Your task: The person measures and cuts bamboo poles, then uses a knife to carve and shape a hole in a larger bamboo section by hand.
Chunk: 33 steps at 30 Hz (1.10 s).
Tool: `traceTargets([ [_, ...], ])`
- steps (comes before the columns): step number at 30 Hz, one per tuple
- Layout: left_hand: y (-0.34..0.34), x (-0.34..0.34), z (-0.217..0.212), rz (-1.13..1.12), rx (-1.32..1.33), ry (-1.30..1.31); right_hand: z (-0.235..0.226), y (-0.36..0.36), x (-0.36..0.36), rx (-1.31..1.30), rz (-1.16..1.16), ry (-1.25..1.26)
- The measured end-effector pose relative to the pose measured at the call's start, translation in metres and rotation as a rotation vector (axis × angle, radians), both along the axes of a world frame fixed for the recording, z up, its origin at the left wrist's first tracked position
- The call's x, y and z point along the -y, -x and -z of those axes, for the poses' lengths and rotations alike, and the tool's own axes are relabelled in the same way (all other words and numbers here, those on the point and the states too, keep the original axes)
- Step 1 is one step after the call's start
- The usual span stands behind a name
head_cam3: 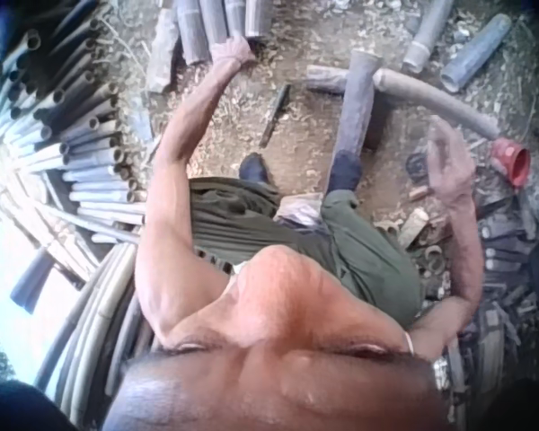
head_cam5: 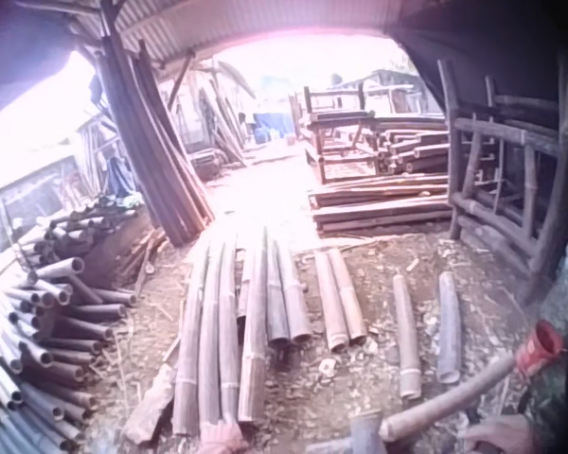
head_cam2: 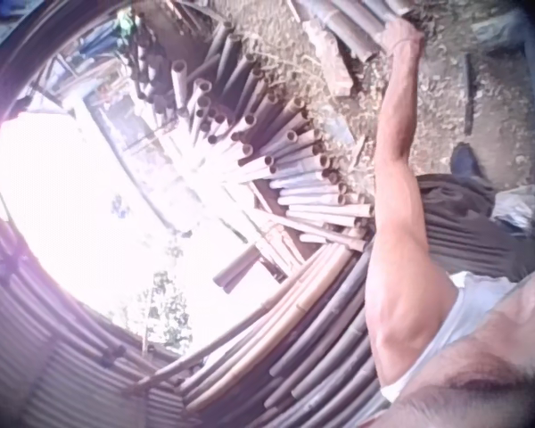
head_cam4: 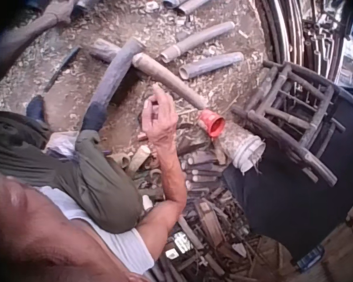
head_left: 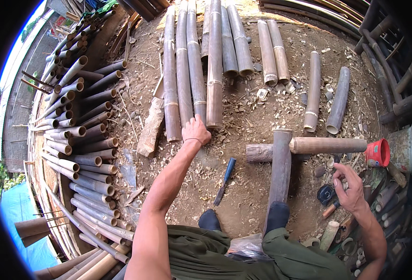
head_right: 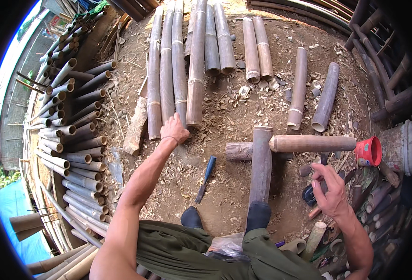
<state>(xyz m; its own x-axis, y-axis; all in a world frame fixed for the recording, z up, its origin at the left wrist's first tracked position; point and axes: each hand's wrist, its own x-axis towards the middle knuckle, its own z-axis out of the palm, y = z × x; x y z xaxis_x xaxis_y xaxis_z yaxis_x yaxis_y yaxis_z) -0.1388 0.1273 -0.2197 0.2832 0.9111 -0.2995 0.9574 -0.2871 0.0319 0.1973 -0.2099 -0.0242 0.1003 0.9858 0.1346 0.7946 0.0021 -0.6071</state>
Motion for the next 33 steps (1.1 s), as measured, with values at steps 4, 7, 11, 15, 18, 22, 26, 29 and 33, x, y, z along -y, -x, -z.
traceTargets([
  [4,0.016,0.037,0.063,0.103,-0.246,-0.194,-0.064,0.045,-0.050,-0.139,-0.537,-0.405],
  [7,0.026,0.025,0.072,0.126,-0.218,-0.227,-0.079,0.086,-0.068,-0.519,-0.772,-0.536],
  [11,0.026,0.014,0.069,0.152,-0.128,-0.282,-0.091,0.120,-0.049,-0.967,-0.659,-0.526],
  [15,0.064,0.026,0.060,0.066,0.185,-0.192,-0.091,0.101,-0.067,-1.110,-0.987,-0.292],
  [18,0.045,0.067,0.021,-0.404,1.230,0.472,-0.074,0.088,-0.067,-0.995,-0.890,-0.228],
  [22,0.027,0.149,-0.038,-0.632,1.833,1.338,0.030,0.096,-0.102,-0.885,-0.060,0.182],
  [26,-0.003,0.230,-0.078,-0.186,1.449,1.807,0.107,0.129,-0.117,-1.739,-0.105,0.613],
  [29,0.020,0.235,-0.055,0.559,1.052,1.229,0.105,0.163,-0.110,-1.827,-0.289,0.665],
  [33,0.028,0.218,-0.041,-0.753,1.599,1.545,0.147,0.207,-0.077,-0.808,0.165,0.375],
])
